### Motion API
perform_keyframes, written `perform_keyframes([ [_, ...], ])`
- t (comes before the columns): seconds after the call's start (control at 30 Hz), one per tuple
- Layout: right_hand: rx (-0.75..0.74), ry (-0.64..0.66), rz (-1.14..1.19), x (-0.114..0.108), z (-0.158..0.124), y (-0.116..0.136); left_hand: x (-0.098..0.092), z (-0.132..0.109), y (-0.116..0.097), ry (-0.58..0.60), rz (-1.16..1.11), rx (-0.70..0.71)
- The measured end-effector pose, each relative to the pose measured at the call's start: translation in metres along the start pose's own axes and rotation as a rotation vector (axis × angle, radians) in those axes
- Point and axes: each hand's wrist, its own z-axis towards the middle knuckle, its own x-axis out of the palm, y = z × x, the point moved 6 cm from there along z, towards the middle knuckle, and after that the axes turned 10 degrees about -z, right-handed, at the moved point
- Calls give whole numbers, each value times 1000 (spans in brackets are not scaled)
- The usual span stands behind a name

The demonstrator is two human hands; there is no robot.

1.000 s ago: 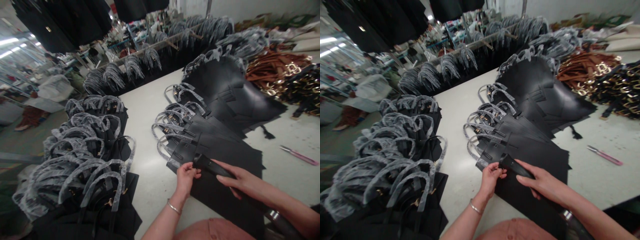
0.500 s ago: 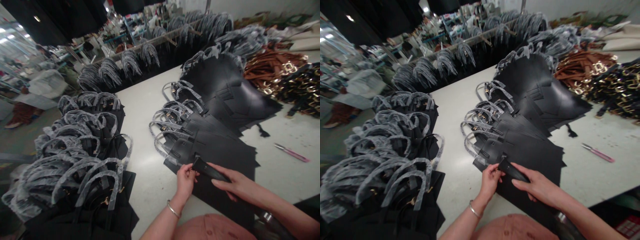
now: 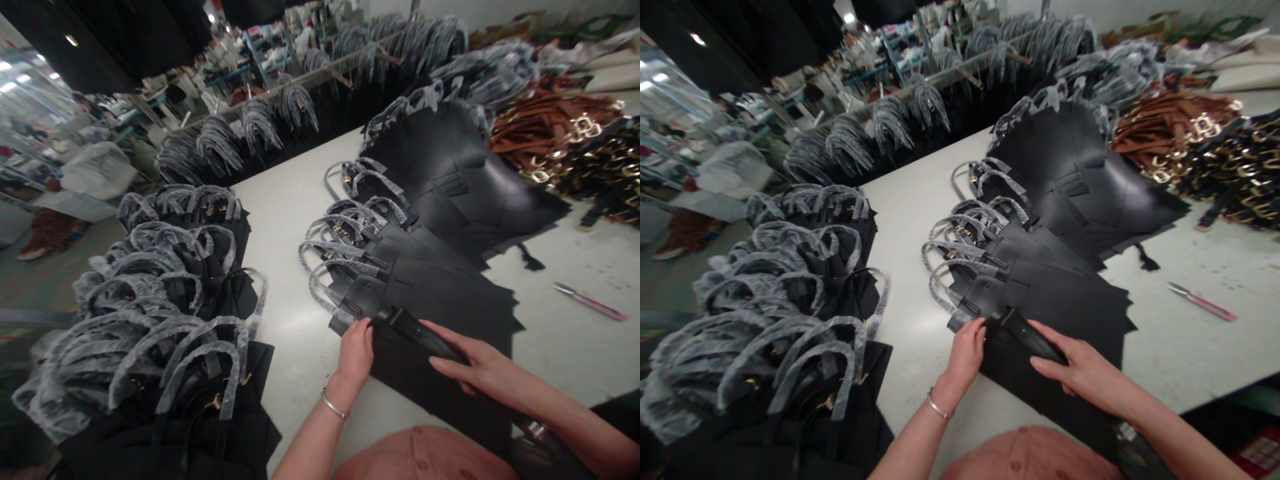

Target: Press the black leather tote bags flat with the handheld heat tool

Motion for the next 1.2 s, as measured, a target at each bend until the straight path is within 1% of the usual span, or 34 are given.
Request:
perform_keyframes([
  [0.13, 12, 24, -2, 4, -2, 2, 0, -5, -6, -40, 28, 110],
  [0.2, 23, 18, -12, 3, -2, 3, -1, -6, -7, -39, 75, 149],
  [0.33, 15, 23, -27, 4, -1, 4, -9, 0, 1, 30, 184, 138],
  [0.4, 5, 28, -31, 5, 0, 4, -15, 4, 4, 83, 177, 138],
  [0.47, -1, 29, -44, 7, 1, 4, -22, 8, 8, 115, 77, 103],
  [0.53, -14, 35, -55, 9, 2, 4, -25, 11, 17, 112, -169, -56],
  [0.63, -41, 62, -46, 12, 1, 7, -16, 8, 28, 120, -553, -323],
  [0.7, -52, 95, -21, 13, 1, 9, -7, 5, 26, 139, -732, -409],
  [0.77, -58, 132, 6, 14, 0, 11, 1, 2, 19, 160, -873, -448],
  [0.83, -57, 163, 30, 14, -1, 12, 5, 0, 13, 186, -968, -448],
  [0.93, -44, 203, 72, 14, 0, 13, 8, -2, 4, 247, -1027, -385],
  [1.03, -38, 219, 125, 15, 5, 20, 14, -5, 2, 299, -1016, -332],
  [1.1, -46, 178, 152, 12, 10, 27, 19, -7, 3, 293, -1029, -332],
  [1.2, -54, 66, 175, 2, 14, 32, 21, -6, 6, 202, -1109, -364],
])
